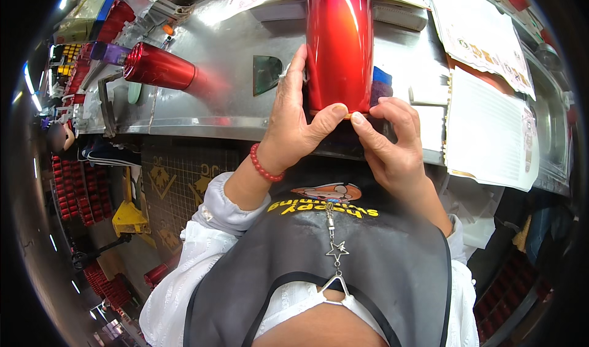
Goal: The person scrubs and wipes red beverage cans on a metal workbench using a green sponge and a white cloth. They rotate each can to clean all sides, then place it aside. The person repeats this process for multiple cans.
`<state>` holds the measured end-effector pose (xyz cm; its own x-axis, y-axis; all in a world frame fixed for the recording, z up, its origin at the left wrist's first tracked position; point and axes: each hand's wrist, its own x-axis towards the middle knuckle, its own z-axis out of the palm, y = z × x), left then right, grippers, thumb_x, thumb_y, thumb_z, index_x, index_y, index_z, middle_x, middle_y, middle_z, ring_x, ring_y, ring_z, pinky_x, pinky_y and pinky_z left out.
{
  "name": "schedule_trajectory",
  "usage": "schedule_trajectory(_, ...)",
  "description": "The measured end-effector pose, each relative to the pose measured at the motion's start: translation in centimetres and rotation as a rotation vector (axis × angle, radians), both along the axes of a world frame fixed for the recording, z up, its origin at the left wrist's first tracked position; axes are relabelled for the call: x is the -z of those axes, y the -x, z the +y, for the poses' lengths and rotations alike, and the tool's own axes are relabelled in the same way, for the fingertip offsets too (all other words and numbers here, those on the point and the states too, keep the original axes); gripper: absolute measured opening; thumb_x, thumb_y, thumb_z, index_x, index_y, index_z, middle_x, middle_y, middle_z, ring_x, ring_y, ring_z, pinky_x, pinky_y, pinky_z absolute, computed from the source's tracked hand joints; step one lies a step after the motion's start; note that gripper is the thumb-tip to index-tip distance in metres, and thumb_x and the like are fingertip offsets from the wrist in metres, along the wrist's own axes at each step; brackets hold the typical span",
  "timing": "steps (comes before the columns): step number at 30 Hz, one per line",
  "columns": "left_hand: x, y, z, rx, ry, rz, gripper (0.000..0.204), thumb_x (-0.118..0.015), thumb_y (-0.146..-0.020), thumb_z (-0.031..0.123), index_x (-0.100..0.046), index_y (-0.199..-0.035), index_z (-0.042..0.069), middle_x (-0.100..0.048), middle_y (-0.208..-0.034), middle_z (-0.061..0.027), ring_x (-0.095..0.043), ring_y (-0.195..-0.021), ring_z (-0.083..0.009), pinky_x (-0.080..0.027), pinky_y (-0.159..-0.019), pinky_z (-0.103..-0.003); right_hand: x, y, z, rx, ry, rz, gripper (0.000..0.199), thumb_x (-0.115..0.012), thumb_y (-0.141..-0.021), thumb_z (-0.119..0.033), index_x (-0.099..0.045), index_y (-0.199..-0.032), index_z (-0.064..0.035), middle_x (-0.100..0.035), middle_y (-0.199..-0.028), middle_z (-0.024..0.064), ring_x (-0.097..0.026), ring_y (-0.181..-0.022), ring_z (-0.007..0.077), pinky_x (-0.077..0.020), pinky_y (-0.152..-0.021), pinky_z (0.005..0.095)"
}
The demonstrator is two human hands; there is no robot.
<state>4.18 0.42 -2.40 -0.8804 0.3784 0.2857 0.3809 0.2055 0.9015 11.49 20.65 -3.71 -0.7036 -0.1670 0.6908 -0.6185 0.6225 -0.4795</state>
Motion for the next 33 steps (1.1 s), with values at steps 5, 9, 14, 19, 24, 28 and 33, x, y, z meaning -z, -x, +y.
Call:
schedule_trajectory(5,0.1,-0.1,-0.1,-0.007,-0.004,-0.002,0.098,-0.078,-0.091,0.038,-0.023,-0.155,-0.011,-0.046,-0.147,-0.027,-0.047,-0.136,-0.0352,-0.035,-0.116,-0.043,-0.1,-0.1,0.0,0.001,-0.001,-0.021,0.063,-0.074,-0.065,0.01,-0.073,-0.125,-0.011,-0.058,-0.113,0.0122,-0.056,-0.11,0.0352,-0.0499,-0.095,0.0442)
schedule_trajectory(9,0.7,-0.5,-0.8,-0.118,-0.172,0.21,0.069,-0.073,-0.096,0.03,-0.042,-0.146,-0.006,-0.052,-0.141,-0.0225,-0.052,-0.128,-0.0323,-0.037,-0.112,-0.04,-0.1,-0.4,0.1,0.005,0.03,-0.032,0.063,-0.074,-0.065,0.012,-0.072,-0.125,-0.0096,-0.059,-0.113,0.0121,-0.057,-0.11,0.0353,-0.0502,-0.096,0.0445)
schedule_trajectory(14,0.3,-1.2,-1.6,-0.052,-0.024,0.537,0.035,-0.071,-0.097,0.019,-0.057,-0.122,0.0,-0.064,-0.118,-0.015,-0.056,-0.107,-0.0279,-0.04,-0.099,-0.039,0.1,-0.4,0.1,0.0,0.034,-0.042,0.063,-0.074,-0.065,0.012,-0.072,-0.125,-0.0094,-0.06,-0.113,0.0117,-0.057,-0.11,0.0353,-0.0503,-0.096,0.0448)
schedule_trajectory(19,0.0,-0.6,-0.1,-0.09,-0.048,0.374,0.049,-0.076,-0.092,0.021,-0.052,-0.13,0.0,-0.055,-0.127,-0.0168,-0.051,-0.117,-0.0301,-0.039,-0.104,-0.04,0.1,-0.3,0.1,0.001,0.003,-0.007,0.061,-0.074,-0.066,0.009,-0.073,-0.124,-0.0111,-0.059,-0.113,0.011,-0.057,-0.111,0.0347,-0.0501,-0.096,0.0448)
schedule_trajectory(24,0.4,-0.4,0.2,-0.082,-0.027,0.361,0.054,-0.076,-0.09,0.02,-0.05,-0.133,0.0,-0.053,-0.129,-0.0174,-0.048,-0.12,-0.0302,-0.037,-0.107,-0.041,-0.2,-0.3,-0.1,0.018,-0.018,-0.019,0.059,-0.075,-0.067,0.006,-0.074,-0.123,-0.0119,-0.058,-0.112,0.0106,-0.057,-0.112,0.0345,-0.0498,-0.097,0.0451)
schedule_trajectory(28,0.3,-0.4,0.3,-0.082,-0.015,0.347,0.054,-0.076,-0.09,0.02,-0.05,-0.133,0.0,-0.053,-0.129,-0.0175,-0.048,-0.12,-0.0304,-0.037,-0.107,-0.042,-0.2,-0.3,-0.2,0.019,-0.016,-0.023,0.059,-0.076,-0.066,0.005,-0.074,-0.123,-0.012,-0.057,-0.112,0.0105,-0.057,-0.112,0.0347,-0.0498,-0.097,0.0456)
schedule_trajectory(33,0.2,-0.4,0.2,-0.079,-0.02,0.337,0.054,-0.076,-0.09,0.02,-0.05,-0.133,0.0,-0.053,-0.129,-0.0175,-0.048,-0.121,-0.0305,-0.037,-0.107,-0.042,-0.1,-0.4,-0.2,0.013,0.002,-0.035,0.06,-0.075,-0.066,0.006,-0.074,-0.123,-0.0117,-0.057,-0.112,0.0107,-0.056,-0.112,0.035,-0.0495,-0.097,0.0459)
